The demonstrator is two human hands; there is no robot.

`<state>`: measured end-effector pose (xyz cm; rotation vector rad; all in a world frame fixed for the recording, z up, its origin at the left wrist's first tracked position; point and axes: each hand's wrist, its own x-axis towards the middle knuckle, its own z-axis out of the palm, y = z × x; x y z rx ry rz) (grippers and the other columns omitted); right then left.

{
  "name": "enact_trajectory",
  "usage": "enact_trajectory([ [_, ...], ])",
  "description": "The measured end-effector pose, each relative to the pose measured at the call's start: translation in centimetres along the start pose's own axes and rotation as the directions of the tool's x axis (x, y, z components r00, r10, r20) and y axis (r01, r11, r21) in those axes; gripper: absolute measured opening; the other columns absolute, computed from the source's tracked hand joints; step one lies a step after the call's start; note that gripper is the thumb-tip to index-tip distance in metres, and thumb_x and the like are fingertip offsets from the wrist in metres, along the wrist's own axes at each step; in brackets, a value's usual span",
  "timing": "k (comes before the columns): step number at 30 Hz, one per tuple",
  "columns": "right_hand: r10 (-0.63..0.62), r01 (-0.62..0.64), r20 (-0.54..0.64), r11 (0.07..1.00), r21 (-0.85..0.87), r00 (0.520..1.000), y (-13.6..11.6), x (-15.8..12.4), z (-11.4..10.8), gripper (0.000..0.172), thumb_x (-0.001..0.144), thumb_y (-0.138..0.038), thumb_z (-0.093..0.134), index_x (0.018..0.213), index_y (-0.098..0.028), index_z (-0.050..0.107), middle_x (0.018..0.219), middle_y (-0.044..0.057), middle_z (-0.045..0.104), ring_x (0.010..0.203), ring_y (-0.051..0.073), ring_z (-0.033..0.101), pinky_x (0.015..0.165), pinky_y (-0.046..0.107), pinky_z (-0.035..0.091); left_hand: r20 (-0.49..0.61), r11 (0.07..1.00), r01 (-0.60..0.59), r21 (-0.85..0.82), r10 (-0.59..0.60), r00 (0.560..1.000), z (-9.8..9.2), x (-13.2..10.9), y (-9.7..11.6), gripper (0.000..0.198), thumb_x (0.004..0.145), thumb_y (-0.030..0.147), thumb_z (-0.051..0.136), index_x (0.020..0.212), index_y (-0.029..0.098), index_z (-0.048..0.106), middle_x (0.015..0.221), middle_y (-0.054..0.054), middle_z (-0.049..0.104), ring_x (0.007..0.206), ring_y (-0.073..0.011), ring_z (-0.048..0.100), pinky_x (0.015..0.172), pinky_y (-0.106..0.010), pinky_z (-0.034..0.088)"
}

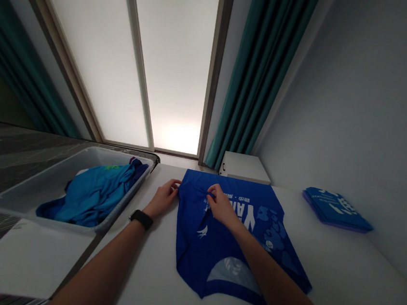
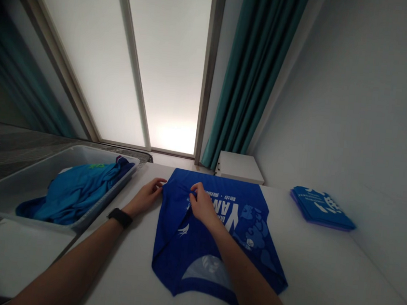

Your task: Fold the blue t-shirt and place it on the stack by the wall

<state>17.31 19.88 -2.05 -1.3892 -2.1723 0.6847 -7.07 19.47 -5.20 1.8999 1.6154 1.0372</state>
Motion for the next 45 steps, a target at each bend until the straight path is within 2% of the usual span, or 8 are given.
enact_trajectory([
  [5, 0.067, -0.056, 0.03, 0.957, -0.285, 0.997, 0.9, -1.2, 0.0, 0.046, 0.093, -0.019, 0.042, 0.139, -0.019, 0.039, 0.094, 0.006, 0.068, 0.085, 0.021, 0.064, 0.081, 0.034, 0.044, 0.019, 0.996, 0.029, 0.088, -0.031, 0.999, 0.5, 0.3, 0.0, 0.031, 0.087, 0.025, 0.047, 0.117, 0.023, 0.056, 0.095, -0.002, 0.071, 0.068, -0.0155, 0.065, 0.068, -0.027, 0.047],
  [9, 0.025, -0.021, 0.004, 0.915, -0.403, 1.0, 1.3, -2.8, 0.0, 0.049, 0.093, -0.021, 0.043, 0.142, -0.017, 0.041, 0.123, 0.013, 0.062, 0.114, 0.026, 0.056, 0.099, 0.039, 0.038, -0.008, 0.986, -0.006, 0.167, 0.007, 1.0, 0.4, 0.3, 0.2, 0.031, 0.087, 0.023, 0.047, 0.116, 0.021, 0.057, 0.099, -0.004, 0.068, 0.066, -0.0152, 0.063, 0.07, -0.029, 0.047],
  [12, -0.032, 0.011, -0.04, 0.894, -0.448, 0.999, 1.3, -4.8, -0.7, 0.046, 0.094, -0.022, 0.041, 0.14, -0.016, 0.046, 0.125, 0.014, 0.059, 0.115, 0.027, 0.053, 0.1, 0.04, 0.039, -0.042, 0.963, -0.081, 0.255, 0.094, 0.995, 0.2, -0.2, 1.5, 0.026, 0.088, 0.022, 0.046, 0.109, 0.018, 0.06, 0.101, -0.007, 0.064, 0.073, -0.0178, 0.062, 0.074, -0.032, 0.046],
  [16, -0.091, 0.096, 0.033, 0.878, -0.469, 0.995, 1.4, -8.6, -1.7, 0.04, 0.094, -0.024, 0.042, 0.131, -0.017, 0.055, 0.13, 0.015, 0.056, 0.122, 0.028, 0.049, 0.103, 0.042, 0.039, 0.138, 0.907, -0.193, 0.373, 0.152, 0.979, 0.9, -2.3, 5.4, 0.015, 0.09, 0.027, 0.047, 0.092, 0.021, 0.061, 0.081, -0.004, 0.064, 0.076, -0.0216, 0.061, 0.077, -0.035, 0.043],
  [19, -0.081, 0.106, 0.072, 0.865, -0.49, 0.994, 1.3, -11.4, -1.5, 0.043, 0.096, -0.03, 0.042, 0.136, -0.019, 0.053, 0.141, 0.015, 0.049, 0.133, 0.029, 0.041, 0.11, 0.046, 0.033, 0.321, 0.856, -0.315, 0.409, 0.188, 0.928, 2.0, -4.9, 8.5, 0.013, 0.089, 0.034, 0.054, 0.089, 0.023, 0.061, 0.08, -0.004, 0.066, 0.079, -0.0231, 0.062, 0.079, -0.035, 0.042],
  [23, -0.035, 0.068, 0.077, 0.872, -0.485, 0.996, 1.1, -13.8, -0.6, 0.051, 0.099, -0.038, 0.037, 0.145, -0.018, 0.044, 0.153, 0.013, 0.038, 0.142, 0.028, 0.03, 0.116, 0.046, 0.025, 0.383, 0.808, -0.368, 0.461, 0.193, 0.903, 2.6, -8.2, 10.5, 0.016, 0.087, 0.039, 0.058, 0.093, 0.024, 0.059, 0.087, -0.006, 0.068, 0.084, -0.0268, 0.063, 0.081, -0.038, 0.042],
  [36, -0.021, 0.05, 0.069, 0.888, -0.457, 0.997, 0.9, -14.7, -0.1, 0.053, 0.101, -0.042, 0.028, 0.149, -0.021, 0.038, 0.157, 0.009, 0.032, 0.146, 0.023, 0.023, 0.12, 0.045, 0.016, 0.398, 0.779, -0.276, 0.563, 0.038, 0.917, 0.8, -12.5, 8.6, 0.011, 0.091, 0.022, 0.043, 0.093, 0.024, 0.054, 0.094, -0.007, 0.065, 0.086, -0.0234, 0.062, 0.067, -0.031, 0.045],
  [45, -0.044, 0.067, 0.061, 0.893, -0.445, 0.997, 1.7, -14.6, 0.4, 0.052, 0.1, -0.043, 0.03, 0.147, -0.024, 0.042, 0.155, 0.007, 0.035, 0.145, 0.024, 0.027, 0.119, 0.047, 0.02, 0.247, 0.803, -0.144, 0.578, -0.004, 0.969, -1.2, -15.2, 7.3, 0.013, 0.089, 0.019, 0.043, 0.085, 0.025, 0.054, 0.085, -0.004, 0.065, 0.075, -0.0197, 0.06, 0.062, -0.029, 0.041],
])
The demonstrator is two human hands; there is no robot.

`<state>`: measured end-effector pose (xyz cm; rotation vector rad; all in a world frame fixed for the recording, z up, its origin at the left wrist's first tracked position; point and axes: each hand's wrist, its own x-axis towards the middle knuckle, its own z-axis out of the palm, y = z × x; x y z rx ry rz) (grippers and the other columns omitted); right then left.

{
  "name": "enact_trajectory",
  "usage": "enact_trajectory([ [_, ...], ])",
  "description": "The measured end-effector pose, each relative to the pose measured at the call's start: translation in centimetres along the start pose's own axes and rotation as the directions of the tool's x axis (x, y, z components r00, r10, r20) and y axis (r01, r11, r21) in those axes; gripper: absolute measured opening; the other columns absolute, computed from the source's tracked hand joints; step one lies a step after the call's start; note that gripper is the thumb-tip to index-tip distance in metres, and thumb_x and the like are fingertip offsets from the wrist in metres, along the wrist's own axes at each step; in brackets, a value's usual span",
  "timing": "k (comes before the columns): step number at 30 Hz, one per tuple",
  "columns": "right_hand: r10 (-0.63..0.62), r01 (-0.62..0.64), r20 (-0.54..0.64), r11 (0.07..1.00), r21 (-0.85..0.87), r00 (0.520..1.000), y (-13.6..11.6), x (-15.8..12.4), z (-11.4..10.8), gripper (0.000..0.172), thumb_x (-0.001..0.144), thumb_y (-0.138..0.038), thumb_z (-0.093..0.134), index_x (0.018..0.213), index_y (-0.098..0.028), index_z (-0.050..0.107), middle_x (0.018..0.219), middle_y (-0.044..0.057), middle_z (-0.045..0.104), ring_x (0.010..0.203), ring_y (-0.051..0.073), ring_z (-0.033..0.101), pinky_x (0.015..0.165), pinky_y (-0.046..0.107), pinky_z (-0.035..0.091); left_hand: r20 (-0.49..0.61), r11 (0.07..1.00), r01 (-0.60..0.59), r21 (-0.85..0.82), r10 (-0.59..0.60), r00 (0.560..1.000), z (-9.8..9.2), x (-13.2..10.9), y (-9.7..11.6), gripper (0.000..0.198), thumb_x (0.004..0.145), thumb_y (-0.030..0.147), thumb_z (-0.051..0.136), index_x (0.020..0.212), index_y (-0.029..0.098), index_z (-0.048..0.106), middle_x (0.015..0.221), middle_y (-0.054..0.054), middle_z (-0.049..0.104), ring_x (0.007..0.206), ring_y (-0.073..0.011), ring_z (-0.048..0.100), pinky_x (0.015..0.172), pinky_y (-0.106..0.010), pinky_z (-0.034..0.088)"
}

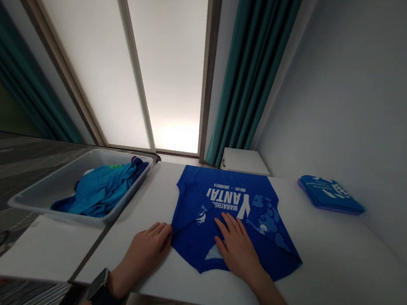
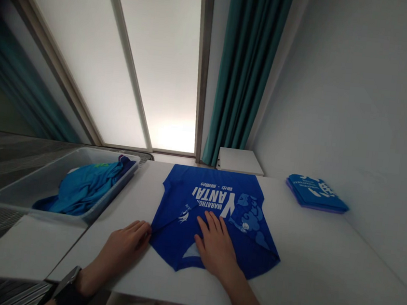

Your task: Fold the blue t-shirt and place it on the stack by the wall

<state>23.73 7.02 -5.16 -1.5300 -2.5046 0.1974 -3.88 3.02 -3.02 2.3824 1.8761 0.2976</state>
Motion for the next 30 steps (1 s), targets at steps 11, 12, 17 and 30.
enact_trajectory([
  [11, 0.014, -0.013, 0.024, 1.0, -0.022, 1.0, -0.3, 0.0, -0.5, 0.053, 0.1, -0.042, 0.03, 0.147, -0.022, 0.041, 0.156, 0.007, 0.035, 0.145, 0.023, 0.026, 0.12, 0.045, 0.018, -0.036, 0.987, -0.036, -0.158, 0.03, 0.999, -0.4, 0.3, -1.7, 0.012, 0.092, 0.031, 0.046, 0.094, 0.026, 0.057, 0.079, 0.0, 0.064, 0.068, -0.0177, 0.061, 0.061, -0.027, 0.039],
  [12, 0.014, -0.014, 0.025, 1.0, -0.02, 1.0, -0.3, 0.0, -0.6, 0.052, 0.1, -0.042, 0.03, 0.147, -0.022, 0.041, 0.156, 0.008, 0.035, 0.145, 0.023, 0.026, 0.12, 0.045, 0.018, -0.051, 0.982, -0.034, -0.186, 0.025, 0.998, -0.6, 0.8, -1.9, 0.015, 0.093, 0.034, 0.044, 0.095, 0.026, 0.056, 0.077, 0.0, 0.064, 0.066, -0.0173, 0.06, 0.061, -0.027, 0.039],
  [17, 0.013, -0.013, 0.03, 1.0, 0.003, 0.999, -0.2, 0.0, -0.5, 0.052, 0.101, -0.042, 0.029, 0.148, -0.023, 0.041, 0.157, 0.007, 0.033, 0.146, 0.023, 0.024, 0.12, 0.045, 0.017, -0.094, 0.947, -0.066, -0.314, 0.038, 0.995, -2.1, 5.3, -2.9, 0.023, 0.095, 0.04, 0.04, 0.091, 0.023, 0.055, 0.066, 0.002, 0.059, 0.061, -0.0168, 0.057, 0.058, -0.027, 0.036],
  [30, -0.006, 0.006, 0.014, 1.0, 0.012, 1.0, -0.1, -0.1, -0.5, 0.05, 0.099, -0.039, 0.036, 0.146, -0.022, 0.043, 0.155, 0.008, 0.036, 0.144, 0.024, 0.027, 0.119, 0.045, 0.019, -0.12, 0.916, -0.126, -0.38, 0.087, 0.989, 0.6, 9.9, -3.5, 0.021, 0.094, 0.034, 0.04, 0.094, 0.021, 0.057, 0.065, 0.002, 0.055, 0.06, -0.0166, 0.052, 0.061, -0.028, 0.037],
])
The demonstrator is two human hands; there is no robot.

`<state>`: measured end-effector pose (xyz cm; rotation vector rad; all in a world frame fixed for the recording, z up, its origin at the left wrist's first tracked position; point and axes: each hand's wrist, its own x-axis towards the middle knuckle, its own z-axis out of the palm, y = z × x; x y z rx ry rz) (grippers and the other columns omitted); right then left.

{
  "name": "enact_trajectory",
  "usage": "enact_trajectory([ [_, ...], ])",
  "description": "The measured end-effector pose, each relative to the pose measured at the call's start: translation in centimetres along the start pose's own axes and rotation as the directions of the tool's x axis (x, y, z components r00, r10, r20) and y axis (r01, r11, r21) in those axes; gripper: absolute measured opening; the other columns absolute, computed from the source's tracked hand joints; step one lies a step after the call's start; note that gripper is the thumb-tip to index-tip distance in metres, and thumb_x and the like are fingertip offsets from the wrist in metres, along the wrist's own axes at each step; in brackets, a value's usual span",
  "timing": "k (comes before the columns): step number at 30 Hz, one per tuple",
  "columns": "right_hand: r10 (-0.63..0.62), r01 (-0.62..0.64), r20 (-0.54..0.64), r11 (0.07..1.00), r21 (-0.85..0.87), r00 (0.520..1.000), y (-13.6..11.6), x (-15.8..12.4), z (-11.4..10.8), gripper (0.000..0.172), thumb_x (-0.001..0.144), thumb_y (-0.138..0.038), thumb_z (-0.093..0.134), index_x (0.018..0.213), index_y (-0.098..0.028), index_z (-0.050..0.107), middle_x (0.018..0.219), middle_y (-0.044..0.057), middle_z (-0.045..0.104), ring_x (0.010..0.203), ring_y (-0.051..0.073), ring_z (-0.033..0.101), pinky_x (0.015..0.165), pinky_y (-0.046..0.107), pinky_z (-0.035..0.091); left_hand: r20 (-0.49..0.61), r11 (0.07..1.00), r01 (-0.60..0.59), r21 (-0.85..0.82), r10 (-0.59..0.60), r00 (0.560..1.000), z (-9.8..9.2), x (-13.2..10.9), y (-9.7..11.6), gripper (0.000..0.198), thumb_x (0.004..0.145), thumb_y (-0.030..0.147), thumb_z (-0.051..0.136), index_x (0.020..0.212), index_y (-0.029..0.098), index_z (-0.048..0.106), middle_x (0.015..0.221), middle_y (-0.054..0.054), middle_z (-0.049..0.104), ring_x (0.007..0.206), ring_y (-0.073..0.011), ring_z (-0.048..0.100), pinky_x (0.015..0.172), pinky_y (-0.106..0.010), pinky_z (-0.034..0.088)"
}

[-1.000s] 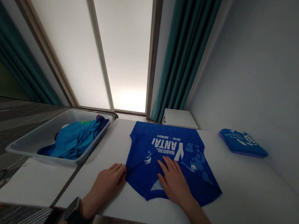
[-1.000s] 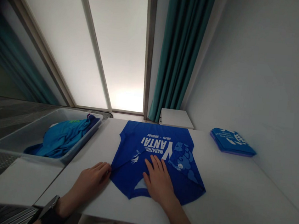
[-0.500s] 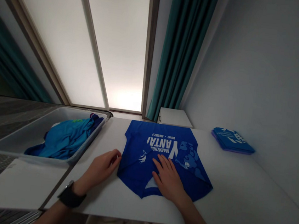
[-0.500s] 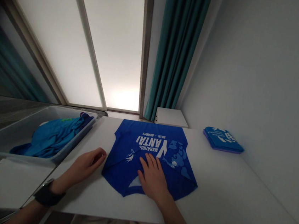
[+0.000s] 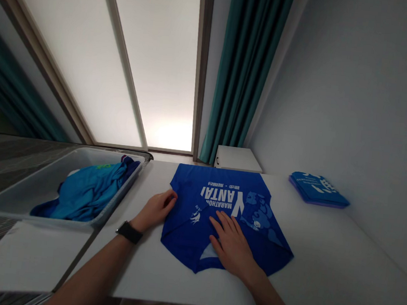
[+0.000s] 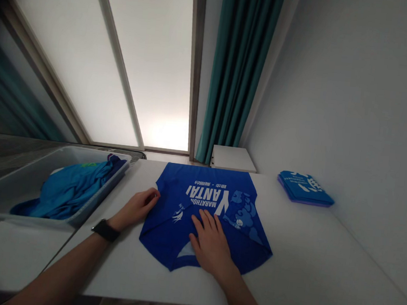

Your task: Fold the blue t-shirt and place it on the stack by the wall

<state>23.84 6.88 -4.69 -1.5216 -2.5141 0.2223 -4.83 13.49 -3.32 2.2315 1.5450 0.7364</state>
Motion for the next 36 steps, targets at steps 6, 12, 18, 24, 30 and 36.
enact_trajectory([
  [6, 0.019, -0.019, -0.007, 0.999, 0.051, 1.0, -0.2, 2.2, -2.5, 0.036, 0.098, -0.033, 0.04, 0.124, -0.018, 0.062, 0.129, 0.012, 0.061, 0.123, 0.025, 0.052, 0.104, 0.04, 0.037, -0.005, 0.998, -0.057, -0.014, 0.057, 0.998, 0.4, -0.4, 0.2, 0.02, 0.094, 0.032, 0.041, 0.092, 0.021, 0.057, 0.076, -0.001, 0.058, 0.068, -0.0172, 0.054, 0.066, -0.029, 0.041],
  [12, 0.134, -0.133, 0.032, 0.99, -0.05, 0.99, -1.1, 8.0, -4.5, 0.026, 0.097, -0.031, 0.041, 0.098, -0.019, 0.064, 0.098, 0.01, 0.071, 0.094, 0.023, 0.064, 0.086, 0.036, 0.038, 0.008, 0.999, -0.048, 0.002, 0.048, 0.999, 0.3, -0.4, 0.0, 0.018, 0.094, 0.031, 0.042, 0.093, 0.02, 0.057, 0.071, 0.0, 0.055, 0.065, -0.0168, 0.053, 0.063, -0.028, 0.039],
  [18, 0.199, -0.196, 0.013, 0.975, -0.106, 0.98, -1.6, 9.9, -2.2, 0.024, 0.096, -0.034, 0.045, 0.101, -0.017, 0.061, 0.101, 0.012, 0.071, 0.095, 0.024, 0.064, 0.084, 0.036, 0.036, 0.014, 0.999, -0.026, 0.021, 0.025, 1.0, 0.3, -0.6, -0.2, 0.018, 0.095, 0.031, 0.042, 0.093, 0.021, 0.057, 0.07, 0.001, 0.056, 0.065, -0.0172, 0.054, 0.063, -0.028, 0.039],
  [24, 0.138, -0.142, -0.043, 0.984, -0.11, 0.99, -1.6, 9.4, -0.9, 0.016, 0.096, -0.024, 0.045, 0.1, -0.016, 0.058, 0.103, 0.011, 0.069, 0.096, 0.023, 0.063, 0.084, 0.034, 0.036, 0.035, 0.998, -0.044, 0.038, 0.043, 0.998, 0.3, -0.5, -0.1, 0.018, 0.094, 0.031, 0.042, 0.095, 0.021, 0.058, 0.072, 0.0, 0.059, 0.066, -0.0176, 0.056, 0.063, -0.028, 0.039],
  [30, 0.155, -0.163, -0.105, 0.983, -0.08, 0.982, -1.6, 9.7, -0.9, 0.018, 0.098, -0.02, 0.039, 0.099, -0.016, 0.057, 0.098, 0.011, 0.07, 0.092, 0.021, 0.063, 0.084, 0.033, 0.035, 0.045, 0.998, -0.031, 0.06, 0.028, 0.999, 0.2, -0.6, 0.1, 0.02, 0.094, 0.031, 0.042, 0.095, 0.021, 0.059, 0.068, 0.0, 0.059, 0.064, -0.018, 0.056, 0.062, -0.028, 0.039],
  [36, 0.188, -0.199, -0.108, 0.974, -0.105, 0.976, -1.5, 9.4, -0.6, 0.019, 0.096, -0.031, 0.047, 0.1, -0.017, 0.058, 0.105, 0.011, 0.068, 0.096, 0.024, 0.061, 0.084, 0.036, 0.037, 0.073, 0.993, -0.044, 0.11, 0.036, 0.997, 0.4, -0.6, 0.2, 0.02, 0.093, 0.033, 0.042, 0.092, 0.023, 0.06, 0.067, 0.0, 0.059, 0.066, -0.019, 0.055, 0.064, -0.029, 0.039],
])
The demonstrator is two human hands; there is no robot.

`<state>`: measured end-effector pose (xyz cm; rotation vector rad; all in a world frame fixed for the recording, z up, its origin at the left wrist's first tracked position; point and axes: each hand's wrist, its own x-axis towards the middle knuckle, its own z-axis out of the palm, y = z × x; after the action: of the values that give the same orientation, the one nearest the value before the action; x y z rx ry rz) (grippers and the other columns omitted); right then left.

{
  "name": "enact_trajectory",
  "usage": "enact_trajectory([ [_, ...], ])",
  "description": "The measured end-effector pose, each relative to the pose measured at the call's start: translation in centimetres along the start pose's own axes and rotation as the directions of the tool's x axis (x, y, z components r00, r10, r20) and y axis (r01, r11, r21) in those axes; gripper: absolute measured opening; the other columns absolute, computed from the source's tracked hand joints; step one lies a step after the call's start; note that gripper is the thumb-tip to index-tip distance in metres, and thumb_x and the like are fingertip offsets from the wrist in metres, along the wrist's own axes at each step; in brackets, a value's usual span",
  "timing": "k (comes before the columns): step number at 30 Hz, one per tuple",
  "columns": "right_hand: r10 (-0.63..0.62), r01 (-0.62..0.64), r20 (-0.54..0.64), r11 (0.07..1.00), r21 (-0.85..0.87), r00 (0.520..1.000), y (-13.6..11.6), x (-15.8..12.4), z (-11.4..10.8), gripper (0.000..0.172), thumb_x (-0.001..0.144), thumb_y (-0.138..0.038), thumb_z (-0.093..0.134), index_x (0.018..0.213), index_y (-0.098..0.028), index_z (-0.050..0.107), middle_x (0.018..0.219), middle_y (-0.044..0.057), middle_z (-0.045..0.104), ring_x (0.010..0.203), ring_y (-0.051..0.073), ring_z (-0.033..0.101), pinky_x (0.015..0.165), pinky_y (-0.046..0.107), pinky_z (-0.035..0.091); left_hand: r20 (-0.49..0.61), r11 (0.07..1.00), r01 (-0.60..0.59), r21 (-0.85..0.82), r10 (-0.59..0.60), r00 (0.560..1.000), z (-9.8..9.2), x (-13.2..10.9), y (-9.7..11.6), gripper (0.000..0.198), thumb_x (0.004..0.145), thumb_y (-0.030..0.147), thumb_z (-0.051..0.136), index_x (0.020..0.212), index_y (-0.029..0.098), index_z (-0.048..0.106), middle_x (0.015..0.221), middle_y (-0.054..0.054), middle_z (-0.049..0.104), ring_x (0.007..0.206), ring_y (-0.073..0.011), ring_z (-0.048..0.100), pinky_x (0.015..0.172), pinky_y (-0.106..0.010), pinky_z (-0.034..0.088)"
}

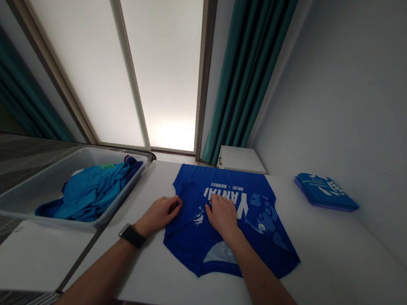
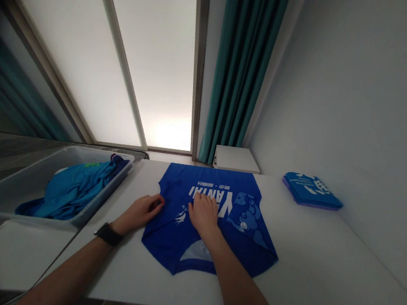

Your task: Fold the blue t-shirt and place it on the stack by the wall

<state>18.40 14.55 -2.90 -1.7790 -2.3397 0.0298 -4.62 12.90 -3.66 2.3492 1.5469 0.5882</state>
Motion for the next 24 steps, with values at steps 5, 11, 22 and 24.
enact_trajectory([
  [5, -0.059, 0.059, 0.026, 0.998, -0.008, 0.998, -0.3, -0.2, 0.0, 0.017, 0.097, -0.022, 0.045, 0.101, -0.015, 0.06, 0.106, 0.012, 0.066, 0.1, 0.024, 0.059, 0.086, 0.035, 0.038, 0.001, 1.0, -0.002, -0.002, 0.002, 1.0, 0.1, 0.0, 0.0, 0.02, 0.093, 0.034, 0.043, 0.092, 0.024, 0.059, 0.066, 0.0, 0.059, 0.066, -0.0197, 0.055, 0.064, -0.03, 0.039],
  [11, -0.066, 0.065, 0.013, 0.996, 0.061, 0.998, -0.6, -0.2, -0.1, 0.018, 0.099, -0.021, 0.039, 0.099, -0.017, 0.057, 0.106, 0.011, 0.067, 0.095, 0.021, 0.06, 0.082, 0.033, 0.038, -0.01, 1.0, 0.0, -0.025, 0.0, 1.0, 0.3, 0.0, -0.1, 0.019, 0.092, 0.034, 0.044, 0.091, 0.024, 0.061, 0.065, 0.0, 0.059, 0.065, -0.0195, 0.054, 0.064, -0.03, 0.039],
  [22, -0.019, 0.01, 0.032, 0.966, 0.258, 0.999, 0.9, -0.4, -0.8, 0.024, 0.094, -0.014, 0.044, 0.117, -0.019, 0.049, 0.11, 0.007, 0.068, 0.1, 0.02, 0.063, 0.084, 0.031, 0.036, 0.033, 1.0, -0.015, 0.017, 0.014, 0.999, 0.1, 0.0, -0.1, 0.019, 0.093, 0.034, 0.043, 0.092, 0.024, 0.06, 0.065, 0.0, 0.058, 0.066, -0.0198, 0.054, 0.065, -0.03, 0.038],
  [24, -0.022, 0.01, 0.049, 0.971, 0.24, 0.999, 1.1, -0.4, -0.9, 0.026, 0.092, -0.012, 0.046, 0.117, -0.019, 0.05, 0.111, 0.008, 0.068, 0.102, 0.02, 0.062, 0.086, 0.031, 0.036, 0.042, 0.999, -0.033, 0.032, 0.032, 0.999, 0.2, 0.0, -0.1, 0.018, 0.092, 0.033, 0.045, 0.091, 0.024, 0.06, 0.065, 0.0, 0.058, 0.065, -0.0196, 0.053, 0.066, -0.03, 0.038],
])
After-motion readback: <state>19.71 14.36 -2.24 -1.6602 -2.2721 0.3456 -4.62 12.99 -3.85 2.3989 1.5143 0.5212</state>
